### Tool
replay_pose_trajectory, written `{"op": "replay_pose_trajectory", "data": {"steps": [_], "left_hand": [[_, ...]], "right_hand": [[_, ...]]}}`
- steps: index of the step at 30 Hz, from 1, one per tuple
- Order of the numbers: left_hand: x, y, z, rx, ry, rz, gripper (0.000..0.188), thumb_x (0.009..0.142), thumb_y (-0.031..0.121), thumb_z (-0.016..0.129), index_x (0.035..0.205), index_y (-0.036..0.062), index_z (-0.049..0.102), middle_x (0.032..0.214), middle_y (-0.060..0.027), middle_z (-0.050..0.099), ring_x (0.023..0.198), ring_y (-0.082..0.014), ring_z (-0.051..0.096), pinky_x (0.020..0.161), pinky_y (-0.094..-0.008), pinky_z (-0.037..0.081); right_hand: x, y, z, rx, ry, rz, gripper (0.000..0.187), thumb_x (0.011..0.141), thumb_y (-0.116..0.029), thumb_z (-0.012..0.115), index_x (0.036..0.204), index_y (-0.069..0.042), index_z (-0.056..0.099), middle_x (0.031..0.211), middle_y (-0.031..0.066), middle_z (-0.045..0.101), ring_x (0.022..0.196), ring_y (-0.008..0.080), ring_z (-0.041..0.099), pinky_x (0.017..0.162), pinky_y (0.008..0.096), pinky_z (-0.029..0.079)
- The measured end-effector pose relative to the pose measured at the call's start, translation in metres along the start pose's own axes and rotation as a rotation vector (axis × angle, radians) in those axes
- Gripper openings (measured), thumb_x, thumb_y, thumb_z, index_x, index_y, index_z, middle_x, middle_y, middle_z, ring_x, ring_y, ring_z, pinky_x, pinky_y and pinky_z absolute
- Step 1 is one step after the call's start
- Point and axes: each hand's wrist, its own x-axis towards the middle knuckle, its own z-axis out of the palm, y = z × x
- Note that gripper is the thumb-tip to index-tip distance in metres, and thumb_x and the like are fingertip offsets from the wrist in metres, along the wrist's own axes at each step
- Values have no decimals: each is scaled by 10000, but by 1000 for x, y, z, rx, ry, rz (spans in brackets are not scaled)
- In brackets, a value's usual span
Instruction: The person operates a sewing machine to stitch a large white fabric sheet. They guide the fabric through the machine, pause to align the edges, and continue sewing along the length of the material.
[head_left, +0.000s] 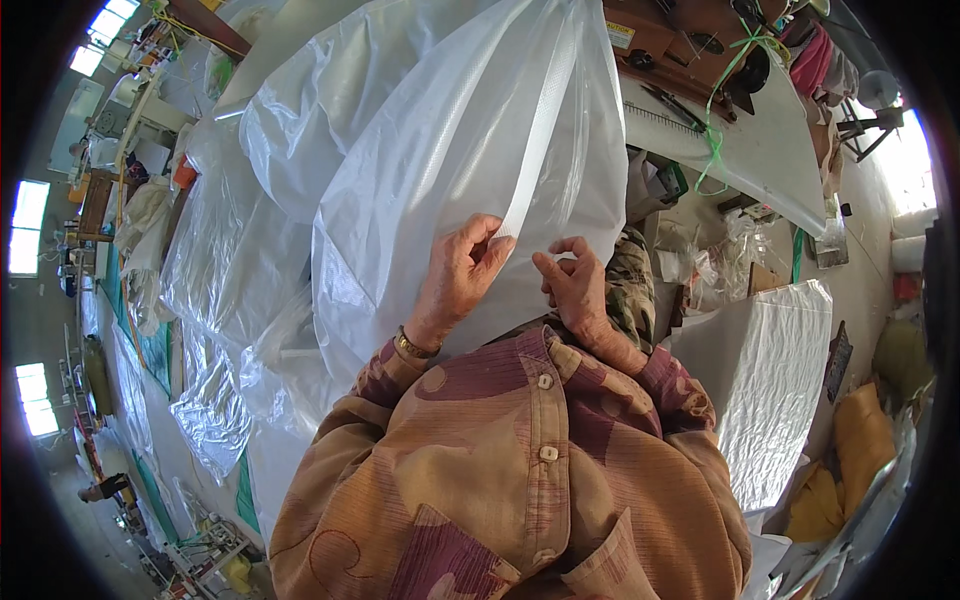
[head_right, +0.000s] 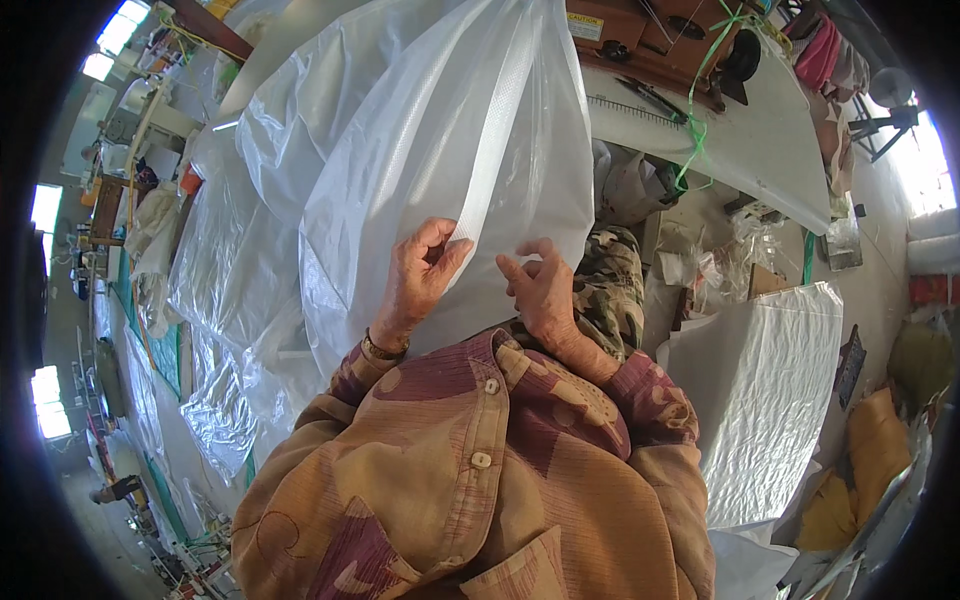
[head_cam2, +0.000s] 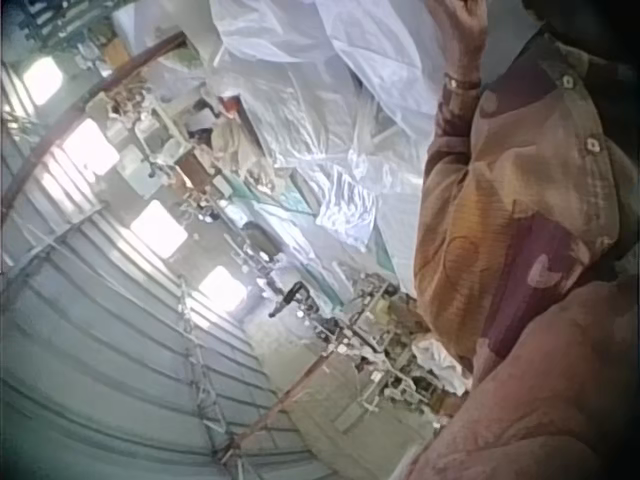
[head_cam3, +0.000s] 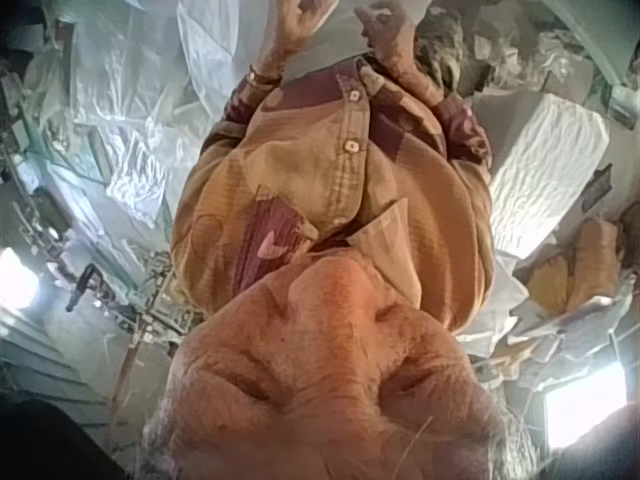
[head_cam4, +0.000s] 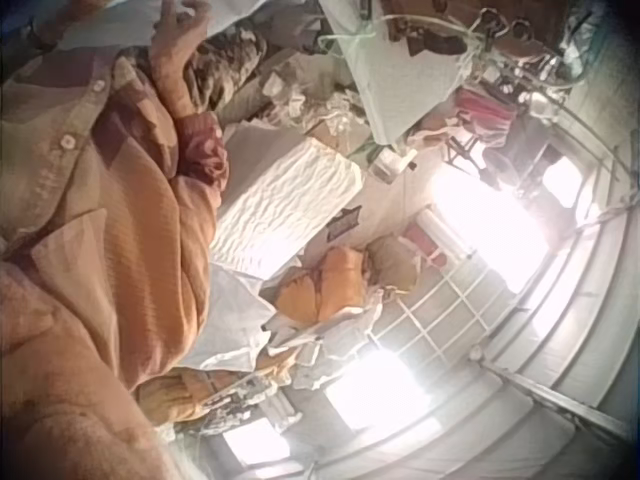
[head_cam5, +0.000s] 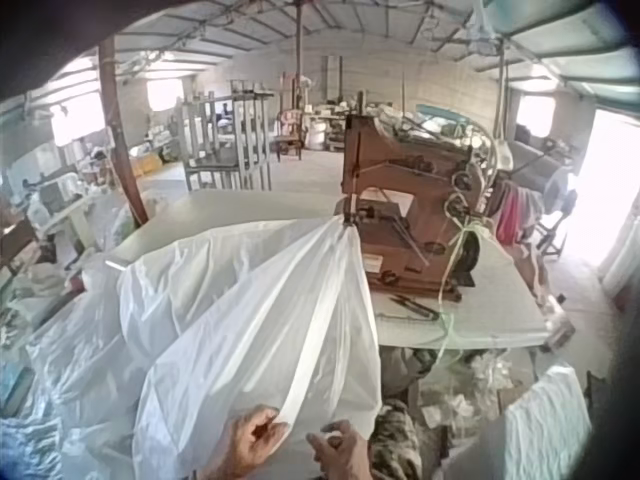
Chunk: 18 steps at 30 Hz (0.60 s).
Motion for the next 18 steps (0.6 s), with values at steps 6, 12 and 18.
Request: {"op": "replay_pose_trajectory", "data": {"steps": [6, 12, 18], "left_hand": [[2, 3, 1, 45, 23, 59, 100, 928, 71, 661, 912, -14, 611, 661, -34, 538, 571, -83, 455, 524, -271, 381], [6, 3, -5, 23, -81, 58, 77, 903, 32, 666, 910, -30, 620, 714, -53, 565, 632, -112, 501, 574, -285, 409], [7, -3, -5, -166, -164, 47, 71, 926, 11, 618, 964, -33, 658, 806, -50, 588, 747, -101, 546, 659, -263, 443]], "right_hand": [[-15, -13, 2, -172, 6, -404, 188, 903, -178, 675, 876, -25, 569, 597, 95, 595, 482, 202, 557, 501, 342, 450], [-16, -40, 3, -693, -107, -917, 160, 812, -64, 669, 866, -62, 519, 671, 84, 609, 581, 307, 613, 574, 384, 473], [-12, -50, 4, -731, -191, -1087, 214, 813, -101, 675, 919, -47, 497, 696, 109, 607, 603, 307, 628, 573, 399, 479]]}}
